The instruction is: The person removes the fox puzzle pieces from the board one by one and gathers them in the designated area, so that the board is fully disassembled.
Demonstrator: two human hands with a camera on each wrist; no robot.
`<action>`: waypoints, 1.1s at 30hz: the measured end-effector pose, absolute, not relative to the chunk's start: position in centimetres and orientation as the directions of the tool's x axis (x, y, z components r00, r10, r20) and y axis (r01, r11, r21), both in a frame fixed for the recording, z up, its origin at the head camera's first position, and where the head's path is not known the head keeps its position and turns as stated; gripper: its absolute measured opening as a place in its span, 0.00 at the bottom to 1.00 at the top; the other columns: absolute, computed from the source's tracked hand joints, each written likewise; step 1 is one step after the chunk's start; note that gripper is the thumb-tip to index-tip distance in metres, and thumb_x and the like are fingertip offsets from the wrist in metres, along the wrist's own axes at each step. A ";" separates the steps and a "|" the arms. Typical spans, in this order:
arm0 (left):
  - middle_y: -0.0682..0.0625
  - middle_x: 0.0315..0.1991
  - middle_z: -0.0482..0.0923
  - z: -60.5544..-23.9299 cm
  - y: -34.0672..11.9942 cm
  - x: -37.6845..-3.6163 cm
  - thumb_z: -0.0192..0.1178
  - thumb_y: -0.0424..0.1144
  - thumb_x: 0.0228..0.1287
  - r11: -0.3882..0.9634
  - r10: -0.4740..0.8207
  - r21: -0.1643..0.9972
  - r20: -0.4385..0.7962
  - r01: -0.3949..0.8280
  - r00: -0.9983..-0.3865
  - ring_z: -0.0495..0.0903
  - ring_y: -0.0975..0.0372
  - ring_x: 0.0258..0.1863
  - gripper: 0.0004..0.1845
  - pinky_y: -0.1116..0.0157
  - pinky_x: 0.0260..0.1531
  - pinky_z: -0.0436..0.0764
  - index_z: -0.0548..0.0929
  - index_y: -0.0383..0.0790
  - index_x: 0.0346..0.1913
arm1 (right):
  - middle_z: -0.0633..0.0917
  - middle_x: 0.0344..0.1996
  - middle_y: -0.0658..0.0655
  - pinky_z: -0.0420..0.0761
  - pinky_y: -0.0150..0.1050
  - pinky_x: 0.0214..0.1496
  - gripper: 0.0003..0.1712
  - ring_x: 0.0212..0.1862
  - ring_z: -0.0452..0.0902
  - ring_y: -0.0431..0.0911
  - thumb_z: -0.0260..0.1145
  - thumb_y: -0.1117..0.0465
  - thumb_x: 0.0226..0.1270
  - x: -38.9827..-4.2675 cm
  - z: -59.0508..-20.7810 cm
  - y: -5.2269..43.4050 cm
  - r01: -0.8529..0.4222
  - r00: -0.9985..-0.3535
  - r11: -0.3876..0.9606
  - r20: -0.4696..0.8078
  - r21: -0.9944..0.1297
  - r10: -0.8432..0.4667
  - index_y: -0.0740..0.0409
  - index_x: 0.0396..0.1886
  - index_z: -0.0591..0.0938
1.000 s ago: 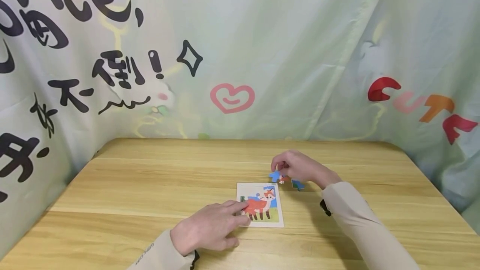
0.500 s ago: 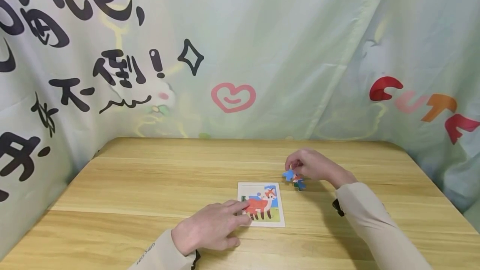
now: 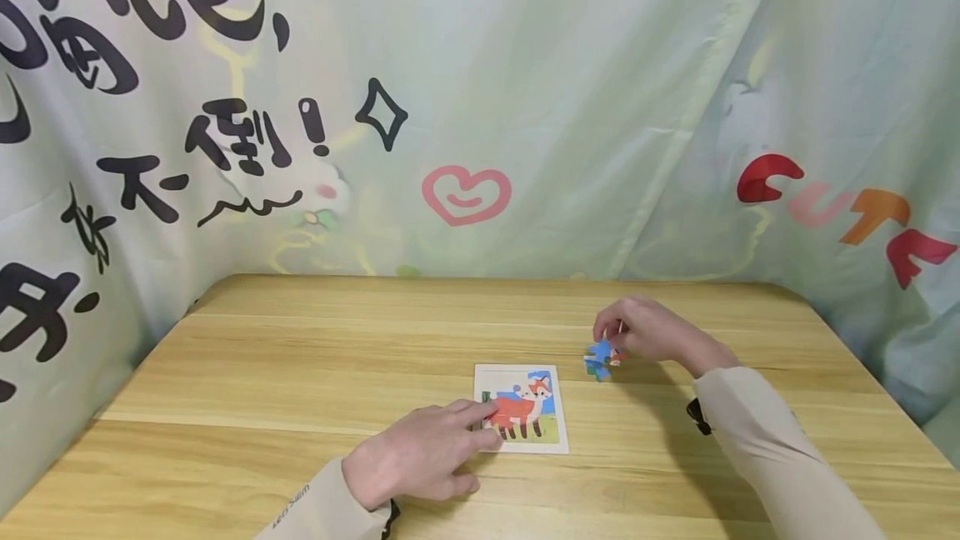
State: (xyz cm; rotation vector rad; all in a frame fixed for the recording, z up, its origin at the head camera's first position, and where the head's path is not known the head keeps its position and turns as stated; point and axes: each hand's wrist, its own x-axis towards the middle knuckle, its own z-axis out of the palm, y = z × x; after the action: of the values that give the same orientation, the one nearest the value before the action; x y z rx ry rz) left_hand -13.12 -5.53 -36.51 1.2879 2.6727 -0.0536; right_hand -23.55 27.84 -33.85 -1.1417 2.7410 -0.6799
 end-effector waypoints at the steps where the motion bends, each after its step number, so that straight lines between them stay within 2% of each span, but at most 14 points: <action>1: 0.51 0.74 0.65 -36.5 -5.5 -13.1 0.69 0.52 0.64 0.626 0.772 0.044 -0.173 0.778 -0.611 0.68 0.62 0.69 0.22 0.63 0.58 0.77 0.82 0.58 0.60 | 0.82 0.28 0.41 0.77 0.35 0.31 0.16 0.29 0.72 0.34 0.66 0.81 0.59 -23.5 -33.9 28.0 -0.653 -0.715 0.621 0.081 -0.434 -0.695 0.55 0.32 0.87; 13: 0.51 0.74 0.66 -36.5 -5.6 -13.1 0.70 0.52 0.63 0.618 0.778 0.029 -0.164 0.785 -0.607 0.68 0.62 0.68 0.22 0.64 0.58 0.77 0.82 0.58 0.59 | 0.85 0.30 0.42 0.78 0.35 0.30 0.15 0.30 0.75 0.35 0.68 0.80 0.58 -23.6 -34.2 29.5 -0.635 -0.734 0.654 0.054 -0.411 -0.678 0.55 0.32 0.89; 24: 0.52 0.74 0.65 -36.5 -5.6 -13.2 0.70 0.51 0.63 0.620 0.777 0.036 -0.169 0.784 -0.607 0.68 0.62 0.69 0.22 0.63 0.57 0.78 0.82 0.58 0.60 | 0.85 0.29 0.43 0.77 0.34 0.29 0.18 0.29 0.72 0.32 0.63 0.83 0.55 -23.7 -34.8 30.4 -0.612 -0.730 0.637 0.024 -0.469 -0.683 0.59 0.30 0.89; 33: 0.52 0.74 0.65 -36.5 -5.6 -13.2 0.70 0.51 0.63 0.625 0.773 0.046 -0.174 0.780 -0.610 0.68 0.62 0.69 0.22 0.61 0.57 0.78 0.82 0.58 0.60 | 0.84 0.28 0.43 0.77 0.34 0.29 0.14 0.28 0.71 0.33 0.65 0.81 0.58 -23.8 -35.6 30.8 -0.543 -0.763 0.666 -0.030 -0.512 -0.645 0.61 0.33 0.88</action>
State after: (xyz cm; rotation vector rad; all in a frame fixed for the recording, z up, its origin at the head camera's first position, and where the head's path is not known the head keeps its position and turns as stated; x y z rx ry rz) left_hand -13.16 -5.59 -36.45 1.2882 2.6694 -0.0510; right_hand -23.84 30.84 -35.62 -0.9656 2.6724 -0.7215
